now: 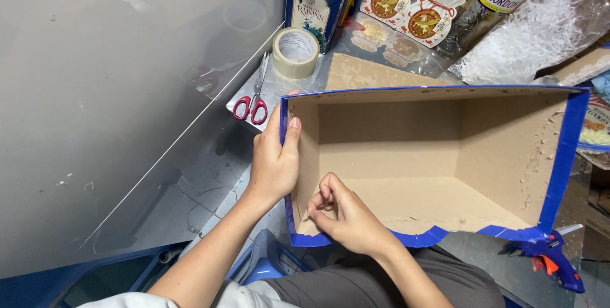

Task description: The person assembles a cardboard box by folding its flaps and securing the edges with blue tape. They use a hot glue gun to apply adhesive to the corners and press the cardboard into place to form the box structure.

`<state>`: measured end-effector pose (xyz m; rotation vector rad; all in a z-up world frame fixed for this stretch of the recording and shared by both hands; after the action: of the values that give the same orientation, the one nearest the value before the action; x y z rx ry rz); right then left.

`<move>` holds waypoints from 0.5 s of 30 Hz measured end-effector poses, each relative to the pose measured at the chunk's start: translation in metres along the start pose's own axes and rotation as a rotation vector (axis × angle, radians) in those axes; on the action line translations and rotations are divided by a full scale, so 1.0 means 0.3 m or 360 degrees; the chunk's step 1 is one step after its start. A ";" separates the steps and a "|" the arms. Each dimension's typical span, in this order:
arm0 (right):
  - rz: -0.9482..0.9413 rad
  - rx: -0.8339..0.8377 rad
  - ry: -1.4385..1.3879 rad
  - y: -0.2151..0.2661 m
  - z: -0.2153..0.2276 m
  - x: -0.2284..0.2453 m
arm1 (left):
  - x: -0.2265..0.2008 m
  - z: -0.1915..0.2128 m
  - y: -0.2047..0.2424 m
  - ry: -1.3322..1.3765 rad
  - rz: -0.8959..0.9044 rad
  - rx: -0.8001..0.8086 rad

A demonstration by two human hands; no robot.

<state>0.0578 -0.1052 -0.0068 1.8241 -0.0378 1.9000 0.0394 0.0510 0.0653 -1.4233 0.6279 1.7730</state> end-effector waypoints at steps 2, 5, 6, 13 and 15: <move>-0.0055 -0.0032 0.0095 0.003 0.013 0.009 | 0.000 -0.001 0.000 -0.0002 -0.0003 0.0005; -0.0137 -0.0059 0.0212 0.011 0.021 0.017 | 0.003 0.000 -0.004 -0.0008 -0.0010 0.0009; -0.0165 -0.0052 0.0232 0.015 0.021 0.019 | 0.004 0.000 -0.006 -0.0015 -0.0011 0.0007; 0.0073 -0.0199 0.0054 0.022 0.102 0.053 | 0.024 0.013 -0.008 0.0013 -0.0001 -0.0001; 0.0176 -0.0124 0.0049 0.035 0.086 0.109 | 0.024 0.014 -0.008 0.0039 -0.0019 0.0000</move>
<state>0.0786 -0.1128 0.0299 1.7737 -0.2029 1.9729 0.0382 0.0574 0.0597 -1.4478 0.6308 1.7488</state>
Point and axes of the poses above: each hand's wrist, its own y-axis away from the middle knuckle, its own z-axis out of the back of the hand, x = y × z, the point moved 10 cm from there along -y, towards the middle knuckle, and after that the axes turned 4 degrees about x, right-handed, at the moved point
